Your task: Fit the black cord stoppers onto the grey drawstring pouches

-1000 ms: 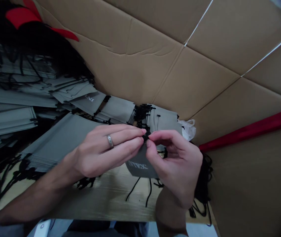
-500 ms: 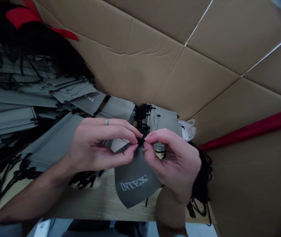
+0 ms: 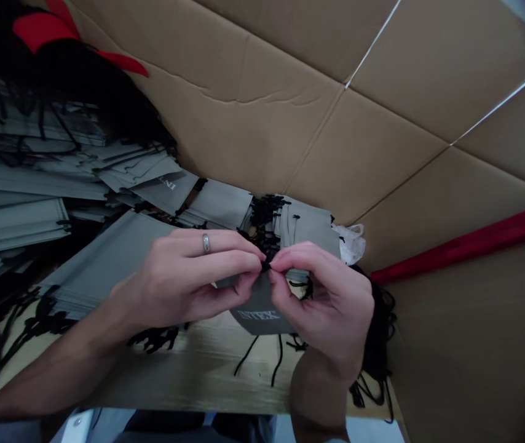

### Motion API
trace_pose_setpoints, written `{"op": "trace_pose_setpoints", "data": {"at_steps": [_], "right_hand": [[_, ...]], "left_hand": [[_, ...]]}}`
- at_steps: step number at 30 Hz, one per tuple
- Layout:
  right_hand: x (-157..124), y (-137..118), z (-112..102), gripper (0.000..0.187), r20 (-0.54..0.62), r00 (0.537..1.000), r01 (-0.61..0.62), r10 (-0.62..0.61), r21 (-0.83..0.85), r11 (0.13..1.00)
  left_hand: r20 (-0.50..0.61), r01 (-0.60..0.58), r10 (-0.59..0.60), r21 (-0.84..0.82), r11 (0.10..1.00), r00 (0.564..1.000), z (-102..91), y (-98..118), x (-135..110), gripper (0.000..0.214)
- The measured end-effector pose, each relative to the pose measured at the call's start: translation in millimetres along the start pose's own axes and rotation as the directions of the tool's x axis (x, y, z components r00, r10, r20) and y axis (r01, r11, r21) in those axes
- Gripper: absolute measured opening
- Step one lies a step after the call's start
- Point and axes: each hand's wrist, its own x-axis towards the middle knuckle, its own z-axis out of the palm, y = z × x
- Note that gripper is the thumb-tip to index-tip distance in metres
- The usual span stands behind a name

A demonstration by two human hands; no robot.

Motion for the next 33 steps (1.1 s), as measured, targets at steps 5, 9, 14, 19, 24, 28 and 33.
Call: {"op": "trace_pose_setpoints", "data": {"at_steps": [5,9,14,19,24,28,33], "right_hand": [[0.0,1.4,0.6,0.022,0.013,1.000,-0.002,0.001,0.042,0.999],[-2.3,1.3,0.4,0.024,0.002,0.998,-0.068,0.068,0.120,0.990],[-4.2,-1.2,-0.7,0.027,0.017,0.986,-0.164,0.163,0.186,0.969],[-4.7,-1.8,-2.7,0.023,0.000,0.979,-0.202,0.202,0.072,0.977],[-3.5,-4.1,-3.9,0.020,0.019,0.983,-0.181,0.181,-0.006,0.983],[-3.4,-5.9,-3.2,0.020,0.020,0.988,-0.155,0.155,-0.007,0.988],[-4.4,-5.9,-3.7,0.021,0.007,0.987,-0.160,0.160,-0.011,0.987]], "left_hand": [[-0.016,0.067,-0.067,-0.034,0.997,0.998,1.6,3.8,1.4,0.016],[-0.041,0.133,-0.143,-0.181,0.974,0.989,2.6,0.9,4.0,0.018],[0.009,0.172,-0.182,-0.386,0.906,0.983,3.4,-8.4,6.6,0.016],[-0.006,0.058,-0.060,-0.166,0.984,0.998,2.8,-7.7,0.9,0.017],[0.024,-0.104,0.102,0.094,0.990,0.994,1.3,-0.7,-6.0,0.019],[0.062,-0.047,0.045,0.025,0.999,0.997,-3.1,0.5,-1.0,0.016],[0.055,0.004,-0.002,-0.032,0.999,0.998,-5.8,-0.8,1.9,0.017]]}}
